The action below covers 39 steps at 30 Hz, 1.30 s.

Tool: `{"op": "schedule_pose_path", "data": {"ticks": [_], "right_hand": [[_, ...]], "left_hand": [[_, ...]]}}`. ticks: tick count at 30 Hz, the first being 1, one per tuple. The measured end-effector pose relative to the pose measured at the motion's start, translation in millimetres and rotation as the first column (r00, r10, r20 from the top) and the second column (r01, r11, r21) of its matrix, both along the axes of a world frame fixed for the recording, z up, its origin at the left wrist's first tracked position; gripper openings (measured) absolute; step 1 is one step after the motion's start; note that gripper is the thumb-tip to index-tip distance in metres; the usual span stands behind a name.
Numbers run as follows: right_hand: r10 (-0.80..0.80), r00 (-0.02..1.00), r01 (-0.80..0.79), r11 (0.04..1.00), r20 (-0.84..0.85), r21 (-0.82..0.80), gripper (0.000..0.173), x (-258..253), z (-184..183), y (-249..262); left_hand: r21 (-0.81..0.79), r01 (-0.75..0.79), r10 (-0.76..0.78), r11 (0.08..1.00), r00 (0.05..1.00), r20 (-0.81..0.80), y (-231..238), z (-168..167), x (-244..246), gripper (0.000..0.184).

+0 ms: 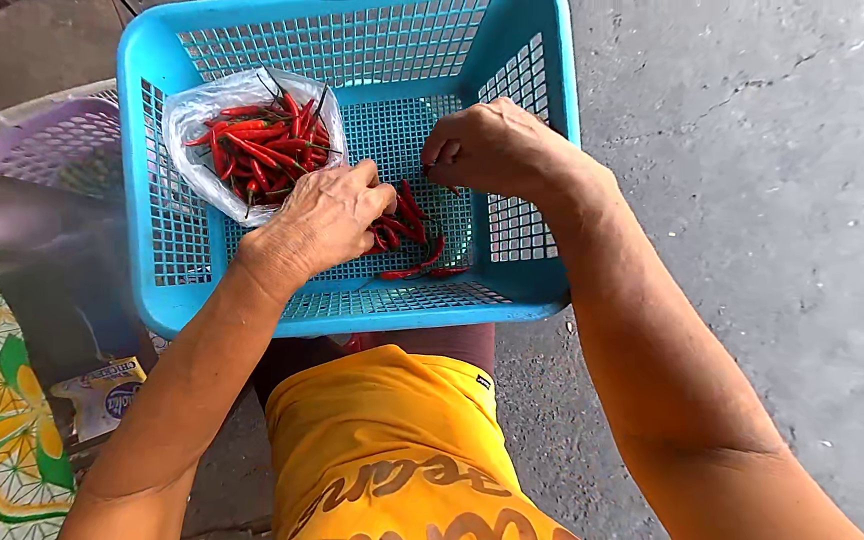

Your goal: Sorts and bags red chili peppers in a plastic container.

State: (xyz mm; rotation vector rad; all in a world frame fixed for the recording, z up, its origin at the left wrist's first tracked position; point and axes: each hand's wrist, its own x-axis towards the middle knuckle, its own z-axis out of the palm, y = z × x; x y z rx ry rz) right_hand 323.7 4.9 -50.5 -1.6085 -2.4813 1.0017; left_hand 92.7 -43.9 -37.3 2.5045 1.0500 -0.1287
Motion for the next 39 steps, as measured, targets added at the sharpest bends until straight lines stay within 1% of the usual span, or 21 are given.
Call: {"op": "schedule_pose_path", "data": {"ticks": [2,3,6,8,10,13,15,17,19,20,23,25,28,29,31,33,35,37,39], "right_hand": [[-0.015,0.997,0.014,1.0,-0.072,-0.015,0.021,0.2,3.0,-0.6],[-0.016,0.994,0.014,1.0,-0.108,-0.013,0.022,0.7,4.9,-1.3],[-0.003,0.981,0.007,1.0,-0.193,0.018,0.019,2.9,7.2,-2.0],[-0.011,0.969,0.019,0.999,-0.246,0.028,0.017,3.8,7.3,-1.9],[-0.038,0.953,0.046,0.999,-0.301,0.02,0.014,4.1,8.2,-2.1],[-0.043,0.921,0.059,0.998,-0.388,0.029,0.014,6.4,7.3,-1.1],[-0.041,0.899,0.062,0.997,-0.436,0.035,0.015,7.5,6.2,-0.1],[-0.048,0.881,0.071,0.997,-0.471,0.03,0.015,8.3,5.7,0.8],[-0.06,0.877,0.083,0.996,-0.476,0.029,0.015,8.8,5.0,1.0],[-0.067,0.884,0.092,0.995,-0.463,0.031,0.016,8.7,4.8,0.8],[-0.116,0.927,0.141,0.989,-0.357,0.045,0.017,4.8,7.2,-1.9],[-0.136,0.948,0.16,0.985,-0.288,0.063,0.016,2.6,7.5,-2.9],[-0.129,0.953,0.159,0.983,-0.272,0.089,0.019,3.0,7.2,-3.1],[-0.127,0.953,0.159,0.982,-0.276,0.099,0.019,3.0,7.0,-3.0],[-0.116,0.949,0.157,0.98,-0.293,0.121,0.019,2.6,6.0,-2.8],[-0.101,0.945,0.149,0.979,-0.312,0.136,0.018,3.0,5.9,-1.9],[-0.087,0.942,0.141,0.979,-0.323,0.146,0.017,4.0,5.9,-1.8],[-0.069,0.942,0.126,0.979,-0.329,0.158,0.016,4.8,5.9,-1.3],[-0.055,0.939,0.117,0.979,-0.339,0.165,0.015,5.3,5.8,-0.9]], "left_hand": [[-0.001,-0.022,0.022,1.0,0.999,-0.028,-2.6,-0.4,1.2,0.04],[0.009,-0.042,0.042,0.999,0.998,-0.044,-3.8,-0.8,3.7,0.041],[0.052,-0.088,0.093,0.995,0.992,-0.086,-6.6,-3.4,11.0,0.036],[0.043,-0.075,0.079,0.996,0.991,-0.108,-6.9,-3.4,12.6,0.032],[0.001,-0.053,0.053,0.999,0.995,-0.082,-7.2,-3.0,13.2,0.028],[-0.058,-0.006,0.007,0.998,1.0,0.019,-8.9,-5.5,15.7,0.024],[-0.058,0.035,-0.031,0.998,0.997,0.066,-9.9,-9.4,18.1,0.029],[-0.034,0.054,-0.052,0.998,0.997,0.05,-11.8,-12.7,22.3,0.04],[-0.007,0.053,-0.053,0.999,0.998,-0.03,-15.5,-11.7,28.7,0.046],[0.004,0.05,-0.05,0.999,0.997,-0.053,-17.4,-10.9,31.3,0.044],[0.072,0.051,-0.048,0.996,0.998,-0.048,-20.0,-11.0,33.9,0.025],[0.066,0.023,-0.02,0.998,0.999,-0.045,-17.6,-9.6,33.4,0.019],[-0.024,-0.016,0.015,1.0,0.997,-0.074,-12.3,-5.4,30.7,0.018],[-0.058,-0.018,0.015,0.998,0.998,-0.054,-10.8,-4.9,27.9,0.018],[-0.14,-0.019,0.024,0.99,0.999,0.032,-7.1,-1.7,20.1,0.016],[-0.206,-0.044,0.081,0.978,0.982,0.173,-3.4,3.6,12.3,0.016],[-0.287,-0.102,0.183,0.952,0.946,0.269,0.4,12.7,6.4,0.015],[-0.41,-0.149,0.31,0.9,0.88,0.361,4.6,20.3,1.6,0.013],[-0.533,-0.102,0.394,0.84,0.79,0.47,8.7,23.9,-4.3,0.012]]}}
